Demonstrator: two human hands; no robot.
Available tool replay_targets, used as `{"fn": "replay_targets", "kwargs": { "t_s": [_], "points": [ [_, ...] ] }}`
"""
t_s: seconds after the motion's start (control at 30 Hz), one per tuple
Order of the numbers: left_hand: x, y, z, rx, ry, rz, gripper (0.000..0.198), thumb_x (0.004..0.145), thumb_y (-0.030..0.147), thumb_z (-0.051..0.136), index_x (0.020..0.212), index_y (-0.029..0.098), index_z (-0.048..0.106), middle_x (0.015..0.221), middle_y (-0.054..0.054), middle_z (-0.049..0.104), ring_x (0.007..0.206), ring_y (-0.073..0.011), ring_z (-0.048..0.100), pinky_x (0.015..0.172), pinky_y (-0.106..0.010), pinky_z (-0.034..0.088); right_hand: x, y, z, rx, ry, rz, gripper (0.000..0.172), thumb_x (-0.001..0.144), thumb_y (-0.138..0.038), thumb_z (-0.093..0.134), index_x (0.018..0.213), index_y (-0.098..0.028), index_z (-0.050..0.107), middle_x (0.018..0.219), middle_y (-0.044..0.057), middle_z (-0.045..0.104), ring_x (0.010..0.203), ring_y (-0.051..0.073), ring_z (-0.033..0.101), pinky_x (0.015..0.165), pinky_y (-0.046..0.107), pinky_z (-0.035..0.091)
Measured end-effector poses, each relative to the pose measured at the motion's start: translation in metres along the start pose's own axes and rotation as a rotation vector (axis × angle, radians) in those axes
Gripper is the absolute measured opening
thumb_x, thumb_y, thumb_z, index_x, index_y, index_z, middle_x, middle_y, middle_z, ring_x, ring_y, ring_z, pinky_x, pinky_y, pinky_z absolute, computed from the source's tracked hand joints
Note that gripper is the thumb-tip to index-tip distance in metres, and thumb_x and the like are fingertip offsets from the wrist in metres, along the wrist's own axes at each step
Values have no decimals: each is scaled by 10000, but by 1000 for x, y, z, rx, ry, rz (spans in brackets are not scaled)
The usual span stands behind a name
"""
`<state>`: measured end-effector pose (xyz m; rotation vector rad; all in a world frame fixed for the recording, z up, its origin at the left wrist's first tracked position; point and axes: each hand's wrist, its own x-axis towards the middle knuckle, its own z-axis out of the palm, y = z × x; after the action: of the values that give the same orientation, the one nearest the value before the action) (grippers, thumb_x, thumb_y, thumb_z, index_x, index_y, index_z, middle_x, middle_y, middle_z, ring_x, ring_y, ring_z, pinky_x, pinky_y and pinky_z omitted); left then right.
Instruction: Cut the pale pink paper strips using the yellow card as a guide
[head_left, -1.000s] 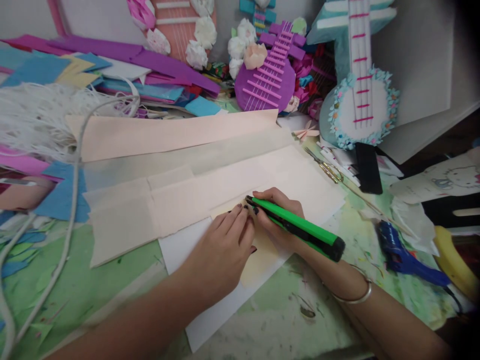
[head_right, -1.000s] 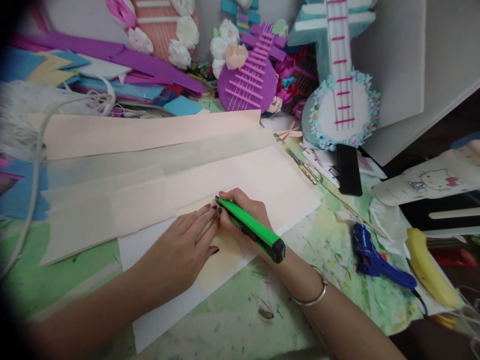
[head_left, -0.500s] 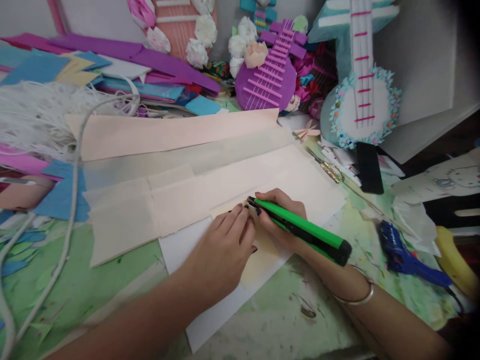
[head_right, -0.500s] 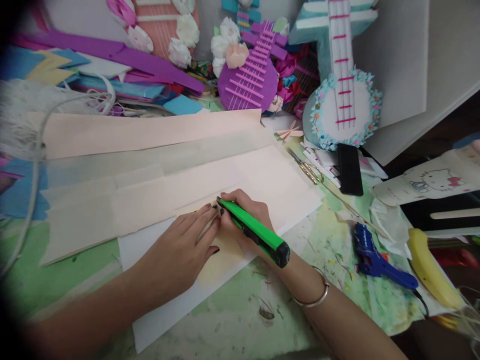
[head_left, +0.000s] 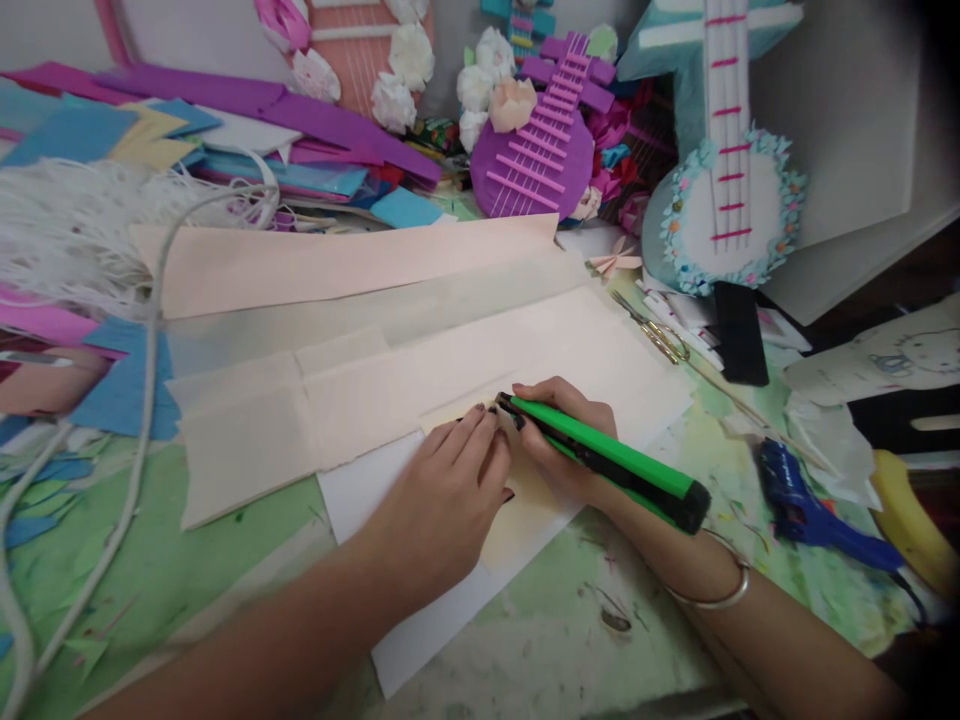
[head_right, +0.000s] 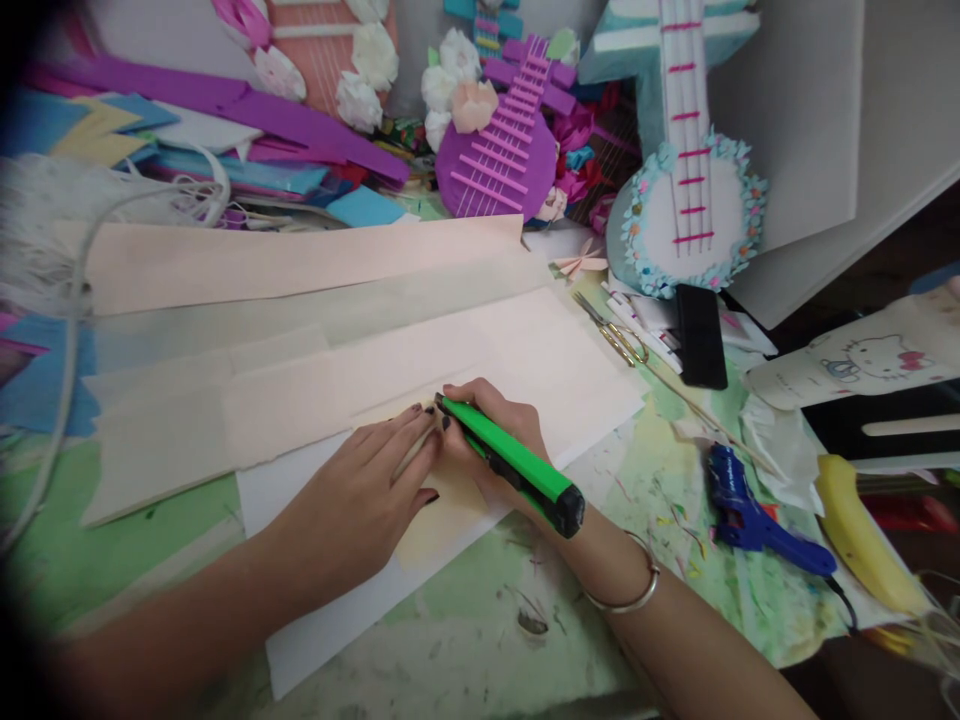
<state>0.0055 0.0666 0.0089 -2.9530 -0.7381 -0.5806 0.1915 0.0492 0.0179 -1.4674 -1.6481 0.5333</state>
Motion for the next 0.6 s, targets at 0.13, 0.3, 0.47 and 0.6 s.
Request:
{"fn": "replay_targets", "kwargs": {
  "t_s": [0.13,0.3,0.47,0.6],
  "points": [
    [0,0,-1,-3,-3,8,400,951,238,478,1223,-45,553,1262,-273,562,1208,-397,515,957,-495,449,0,-2,-1,-18,16,16,181,792,-213,611,973,-206,615,851,9,740,677,118,674,592,210,514],
    [1,0,-1,-11,17,6,388,947,225,481,1208,-50,562,1246,-272,571,1198,-399,521,952,-495,452,-2,-2,0,-9,5,9,192,795,-221,608,986,-207,611,856,12,741,682,123,677,588,215,518],
    [1,0,-1,-12,15,7,384,955,226,463,1206,-50,557,1240,-273,575,1193,-399,525,936,-499,462,-2,-2,0,-21,24,-2,170,793,-208,602,963,-217,609,855,8,742,689,125,683,598,217,525],
    [0,0,0,-7,17,12,375,961,225,451,1205,-41,554,1252,-272,569,1200,-396,521,940,-501,460,-2,-2,-1,-15,4,-7,176,792,-210,604,968,-219,609,862,6,742,683,118,677,589,209,521]
  ]
}}
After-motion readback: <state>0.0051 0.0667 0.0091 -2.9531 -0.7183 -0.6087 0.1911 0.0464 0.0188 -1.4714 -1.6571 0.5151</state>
